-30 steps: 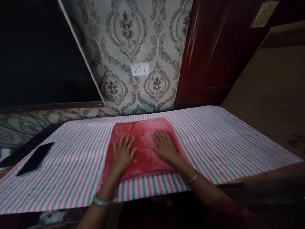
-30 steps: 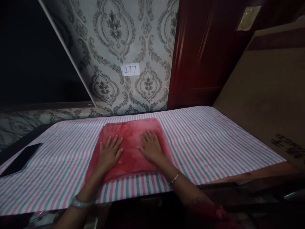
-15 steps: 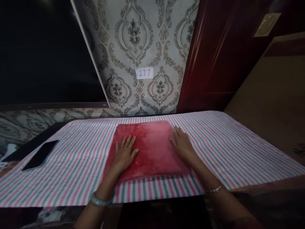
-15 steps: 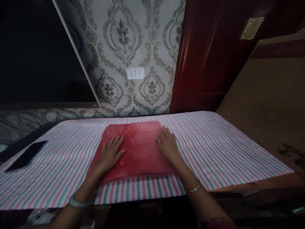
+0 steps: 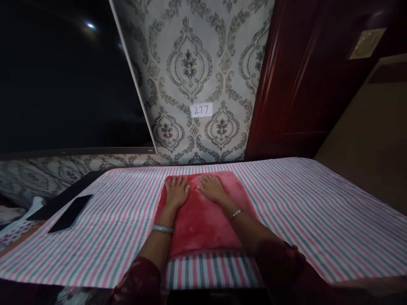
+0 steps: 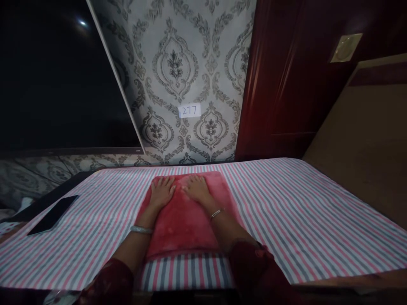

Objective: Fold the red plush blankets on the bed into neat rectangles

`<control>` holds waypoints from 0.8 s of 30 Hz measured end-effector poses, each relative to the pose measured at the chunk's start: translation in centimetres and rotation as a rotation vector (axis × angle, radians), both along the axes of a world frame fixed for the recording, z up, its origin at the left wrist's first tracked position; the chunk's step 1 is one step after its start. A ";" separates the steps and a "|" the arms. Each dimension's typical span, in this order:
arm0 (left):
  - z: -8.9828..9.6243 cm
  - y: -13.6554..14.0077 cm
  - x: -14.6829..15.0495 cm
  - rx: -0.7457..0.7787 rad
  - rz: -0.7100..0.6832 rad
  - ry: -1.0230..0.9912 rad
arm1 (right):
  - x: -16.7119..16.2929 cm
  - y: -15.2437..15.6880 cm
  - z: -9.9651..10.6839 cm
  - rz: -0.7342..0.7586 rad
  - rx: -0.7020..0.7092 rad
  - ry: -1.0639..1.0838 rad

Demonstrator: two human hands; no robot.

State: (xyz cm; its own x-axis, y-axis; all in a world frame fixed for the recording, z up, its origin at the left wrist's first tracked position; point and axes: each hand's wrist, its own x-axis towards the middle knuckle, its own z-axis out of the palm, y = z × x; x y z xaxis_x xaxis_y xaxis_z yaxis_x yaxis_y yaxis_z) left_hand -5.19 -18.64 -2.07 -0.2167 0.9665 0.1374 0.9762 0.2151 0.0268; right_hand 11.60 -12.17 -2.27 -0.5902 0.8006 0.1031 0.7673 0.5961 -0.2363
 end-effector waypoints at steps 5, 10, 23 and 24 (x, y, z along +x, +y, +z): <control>-0.3 0.1 -0.4 0.005 0.003 -0.038 | 3.3 1.9 0.5 -0.297 0.000 -0.035; 1.5 -0.1 0.5 -0.006 0.039 -0.075 | 2.3 1.0 1.8 -0.247 0.015 -0.004; -0.5 -0.8 6.3 -0.054 -0.337 -0.115 | 1.4 -0.2 -1.8 -0.245 0.045 0.001; -0.4 -0.7 5.6 -0.064 -0.297 -0.088 | 1.4 -0.2 -1.8 -0.241 0.058 0.012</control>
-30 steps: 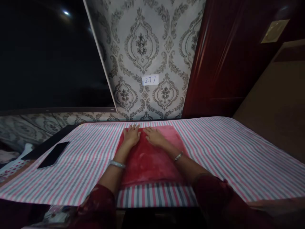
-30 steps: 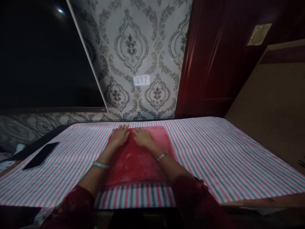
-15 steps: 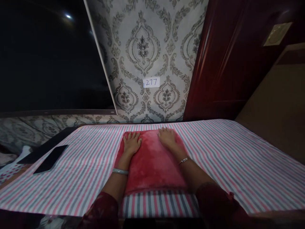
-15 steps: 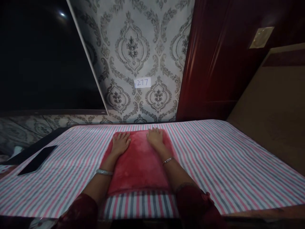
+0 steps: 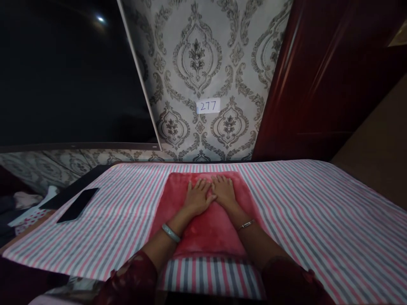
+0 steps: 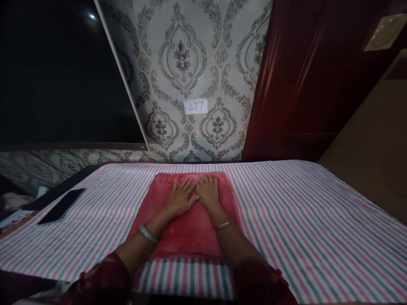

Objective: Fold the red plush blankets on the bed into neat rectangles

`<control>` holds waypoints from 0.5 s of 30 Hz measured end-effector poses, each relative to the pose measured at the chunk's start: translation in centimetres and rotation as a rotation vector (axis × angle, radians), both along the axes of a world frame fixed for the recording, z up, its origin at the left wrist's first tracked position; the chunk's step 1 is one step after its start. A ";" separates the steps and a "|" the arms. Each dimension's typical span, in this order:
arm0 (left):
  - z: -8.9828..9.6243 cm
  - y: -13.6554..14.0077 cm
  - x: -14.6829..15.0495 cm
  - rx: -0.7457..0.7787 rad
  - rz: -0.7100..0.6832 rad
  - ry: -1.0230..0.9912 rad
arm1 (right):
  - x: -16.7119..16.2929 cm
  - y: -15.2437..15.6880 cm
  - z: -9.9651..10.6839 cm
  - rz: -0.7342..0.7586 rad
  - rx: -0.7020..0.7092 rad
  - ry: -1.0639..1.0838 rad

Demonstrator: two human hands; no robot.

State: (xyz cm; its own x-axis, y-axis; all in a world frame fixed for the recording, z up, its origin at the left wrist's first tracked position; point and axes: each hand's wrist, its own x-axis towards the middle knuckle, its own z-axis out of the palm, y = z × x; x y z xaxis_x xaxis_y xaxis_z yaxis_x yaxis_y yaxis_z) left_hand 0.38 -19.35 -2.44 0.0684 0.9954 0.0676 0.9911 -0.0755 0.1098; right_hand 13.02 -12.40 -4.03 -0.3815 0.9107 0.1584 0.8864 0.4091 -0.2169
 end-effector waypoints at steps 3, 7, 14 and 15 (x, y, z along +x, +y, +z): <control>0.6 0.3 -3.0 -0.040 0.140 0.079 | 0.0 -0.2 0.0 0.011 0.023 0.034; 1.2 0.3 -7.8 -0.075 0.323 0.095 | 0.0 -0.3 0.0 0.010 0.019 0.057; 3.9 2.2 -8.7 -0.043 0.500 0.132 | -0.1 -0.4 0.1 0.000 0.028 0.072; 4.2 3.1 -7.7 -0.013 0.412 0.131 | -0.1 -0.5 0.1 -0.001 0.031 0.074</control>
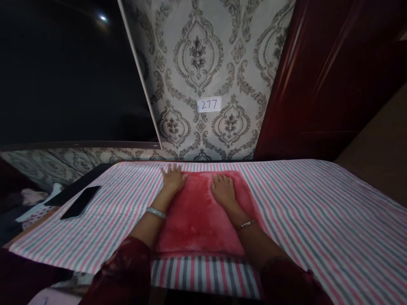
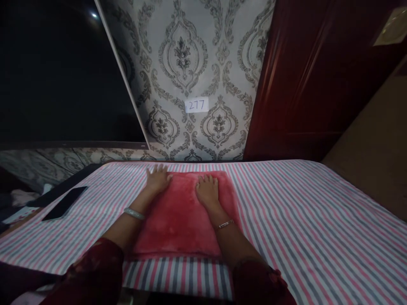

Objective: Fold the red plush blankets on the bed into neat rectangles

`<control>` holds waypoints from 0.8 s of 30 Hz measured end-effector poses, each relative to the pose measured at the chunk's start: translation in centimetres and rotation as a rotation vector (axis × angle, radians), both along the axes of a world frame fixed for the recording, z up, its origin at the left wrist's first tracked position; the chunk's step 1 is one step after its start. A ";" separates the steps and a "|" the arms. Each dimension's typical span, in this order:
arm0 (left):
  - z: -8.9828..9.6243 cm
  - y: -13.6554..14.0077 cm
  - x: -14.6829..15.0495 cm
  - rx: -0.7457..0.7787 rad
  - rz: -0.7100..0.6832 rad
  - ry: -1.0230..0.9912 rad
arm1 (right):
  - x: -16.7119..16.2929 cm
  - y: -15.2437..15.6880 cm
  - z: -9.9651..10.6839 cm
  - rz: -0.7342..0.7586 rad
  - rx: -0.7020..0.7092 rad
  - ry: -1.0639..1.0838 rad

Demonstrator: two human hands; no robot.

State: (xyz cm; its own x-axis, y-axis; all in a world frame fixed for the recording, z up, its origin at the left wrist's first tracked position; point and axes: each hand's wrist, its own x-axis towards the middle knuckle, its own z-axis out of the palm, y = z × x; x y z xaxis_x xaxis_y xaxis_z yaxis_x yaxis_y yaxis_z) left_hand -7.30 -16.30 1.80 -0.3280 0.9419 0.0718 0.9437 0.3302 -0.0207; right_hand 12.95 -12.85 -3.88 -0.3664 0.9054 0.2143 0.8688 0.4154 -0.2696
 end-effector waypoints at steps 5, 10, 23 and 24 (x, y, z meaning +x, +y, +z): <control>-0.9 3.6 5.3 -0.095 -0.430 -0.127 | 0.0 0.1 -0.2 0.008 0.013 0.001; -3.5 3.5 5.9 -0.071 -0.415 -0.107 | -0.1 0.4 -0.7 0.014 0.007 -0.007; 0.8 -3.0 -2.8 -0.035 0.019 -0.008 | 0.6 -0.2 0.4 0.009 0.017 -0.010; 1.0 -3.9 -2.0 -0.014 -0.050 -0.015 | 0.6 -0.3 0.6 0.012 0.005 -0.012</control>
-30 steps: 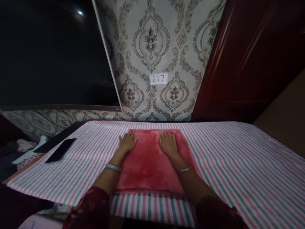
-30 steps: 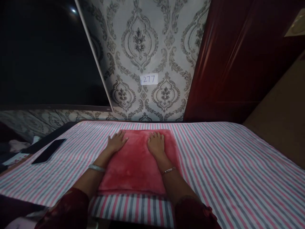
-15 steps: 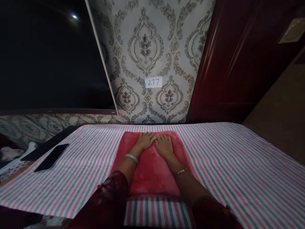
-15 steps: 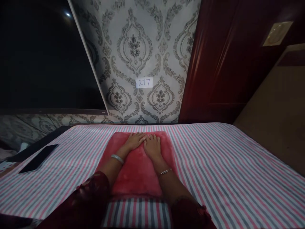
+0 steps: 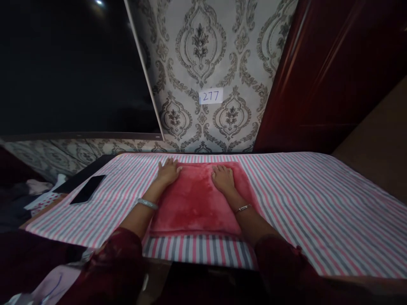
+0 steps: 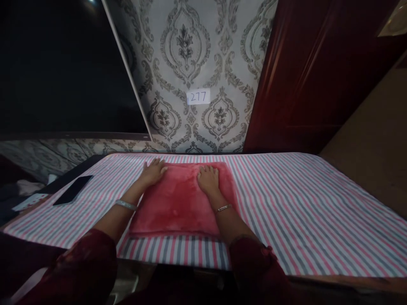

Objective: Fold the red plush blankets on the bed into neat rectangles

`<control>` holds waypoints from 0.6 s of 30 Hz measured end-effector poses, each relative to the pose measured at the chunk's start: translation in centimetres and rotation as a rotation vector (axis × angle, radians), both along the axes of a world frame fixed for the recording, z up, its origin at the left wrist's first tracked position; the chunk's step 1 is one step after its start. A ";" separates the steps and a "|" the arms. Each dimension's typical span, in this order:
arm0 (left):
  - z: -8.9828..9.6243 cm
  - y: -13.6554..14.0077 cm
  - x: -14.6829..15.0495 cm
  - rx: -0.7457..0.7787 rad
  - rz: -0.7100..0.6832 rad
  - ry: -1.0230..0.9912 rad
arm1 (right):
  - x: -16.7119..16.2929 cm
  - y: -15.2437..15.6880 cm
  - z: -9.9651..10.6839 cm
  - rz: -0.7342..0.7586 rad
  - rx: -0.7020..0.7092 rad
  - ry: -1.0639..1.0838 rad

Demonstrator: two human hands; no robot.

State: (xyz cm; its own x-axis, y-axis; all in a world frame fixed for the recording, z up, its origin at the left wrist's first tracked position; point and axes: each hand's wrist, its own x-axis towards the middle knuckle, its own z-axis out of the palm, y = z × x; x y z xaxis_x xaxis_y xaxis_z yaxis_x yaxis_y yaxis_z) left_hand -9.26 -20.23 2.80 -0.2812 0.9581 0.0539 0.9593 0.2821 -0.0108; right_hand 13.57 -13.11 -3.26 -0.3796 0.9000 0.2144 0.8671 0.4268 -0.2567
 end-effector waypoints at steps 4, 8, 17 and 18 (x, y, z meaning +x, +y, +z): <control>0.1 -3.2 4.0 0.023 -0.265 -0.073 | -0.1 -0.8 1.8 0.018 -0.059 -0.020; -1.4 -4.9 6.3 0.054 -0.320 -0.085 | -0.6 -3.8 2.7 0.156 -0.031 -0.022; -6.2 -5.6 6.2 0.067 -0.263 0.002 | 5.3 -5.7 -1.7 0.113 -0.014 -0.162; -6.2 -5.6 6.1 0.069 -0.265 -0.004 | 6.6 -5.3 -1.9 0.068 -0.015 -0.175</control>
State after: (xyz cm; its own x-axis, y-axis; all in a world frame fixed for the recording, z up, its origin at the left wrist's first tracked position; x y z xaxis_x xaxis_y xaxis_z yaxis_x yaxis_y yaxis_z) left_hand -3.17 -25.83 -3.42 -0.0214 0.9924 0.1208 0.9998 0.0210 0.0041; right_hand 20.18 -18.44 -5.19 -0.4704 0.8733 0.1266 0.8681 0.4837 -0.1112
